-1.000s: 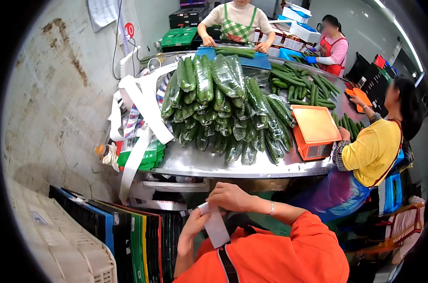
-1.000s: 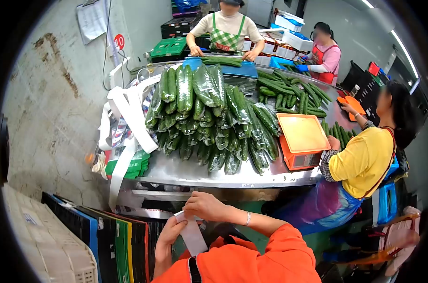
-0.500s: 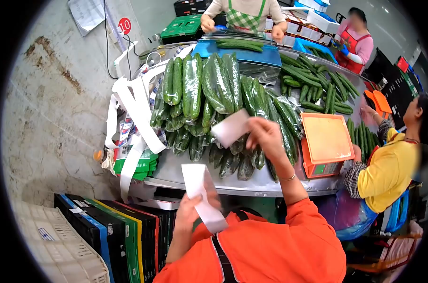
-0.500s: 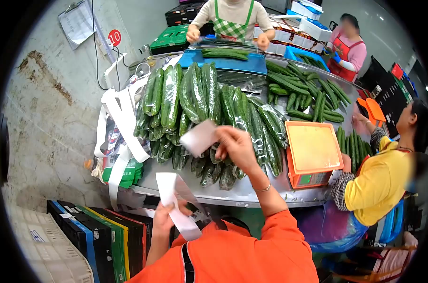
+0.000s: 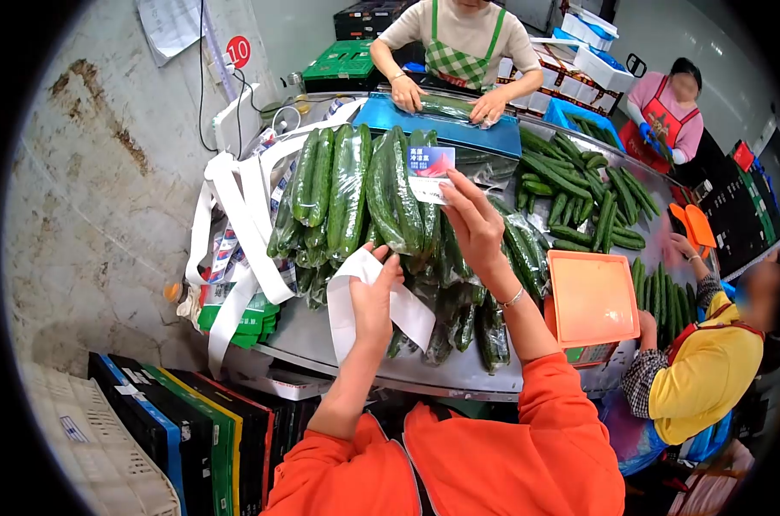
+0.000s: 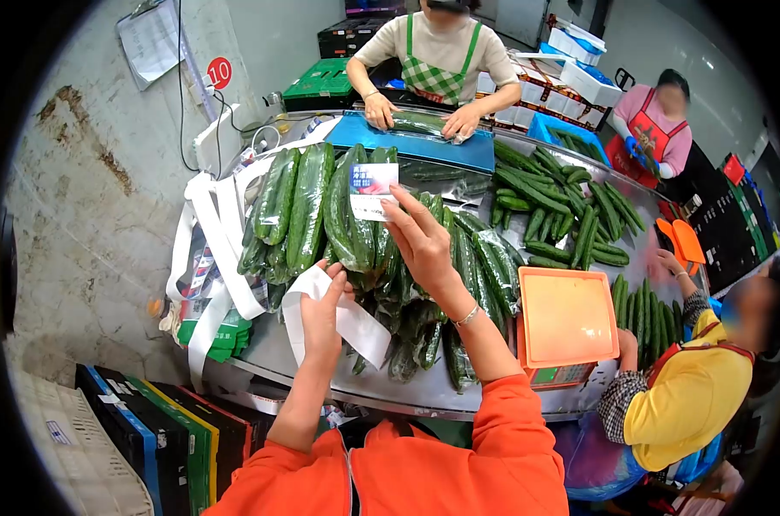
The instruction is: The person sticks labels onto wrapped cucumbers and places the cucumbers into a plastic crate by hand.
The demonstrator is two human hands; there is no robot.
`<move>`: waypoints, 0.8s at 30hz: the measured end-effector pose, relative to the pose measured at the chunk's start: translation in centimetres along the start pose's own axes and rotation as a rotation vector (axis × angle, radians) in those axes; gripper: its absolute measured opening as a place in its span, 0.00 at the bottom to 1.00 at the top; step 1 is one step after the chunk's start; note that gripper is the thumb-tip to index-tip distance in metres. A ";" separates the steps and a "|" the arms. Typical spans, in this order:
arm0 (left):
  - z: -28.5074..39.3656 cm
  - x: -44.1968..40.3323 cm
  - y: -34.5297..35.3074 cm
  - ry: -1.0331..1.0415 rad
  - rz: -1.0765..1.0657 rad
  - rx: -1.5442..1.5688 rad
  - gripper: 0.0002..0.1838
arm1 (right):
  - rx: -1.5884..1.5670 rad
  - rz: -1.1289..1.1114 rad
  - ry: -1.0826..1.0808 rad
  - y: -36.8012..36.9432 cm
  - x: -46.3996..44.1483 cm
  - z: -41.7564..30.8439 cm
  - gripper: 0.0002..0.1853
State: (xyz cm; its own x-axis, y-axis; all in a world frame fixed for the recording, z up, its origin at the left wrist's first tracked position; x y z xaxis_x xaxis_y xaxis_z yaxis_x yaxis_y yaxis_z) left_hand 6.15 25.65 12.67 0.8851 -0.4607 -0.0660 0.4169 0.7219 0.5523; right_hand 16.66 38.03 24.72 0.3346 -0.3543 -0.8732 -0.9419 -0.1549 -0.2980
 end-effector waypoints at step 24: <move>3.1 -2.3 -0.9 -0.044 -0.213 0.132 0.16 | -1.185 -1.009 0.458 4.0 -8.0 2.0 0.20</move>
State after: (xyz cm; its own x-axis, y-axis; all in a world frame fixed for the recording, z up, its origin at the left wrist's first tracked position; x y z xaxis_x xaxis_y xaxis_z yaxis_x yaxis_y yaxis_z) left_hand 3.08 24.42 14.88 0.7694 -0.6190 -0.1579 0.5597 0.5340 0.6337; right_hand 10.14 42.09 29.73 0.9539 0.1298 -0.2707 0.1319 -0.9912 -0.0106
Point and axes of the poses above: each hand's wrist, its own x-axis away from the middle knuckle, its own y-axis out of the palm, z = x × y, the point moved 8 cm from there along -x, towards the middle knuckle, and after that the axes turned 11 degrees about y, right-handed, at the moved point
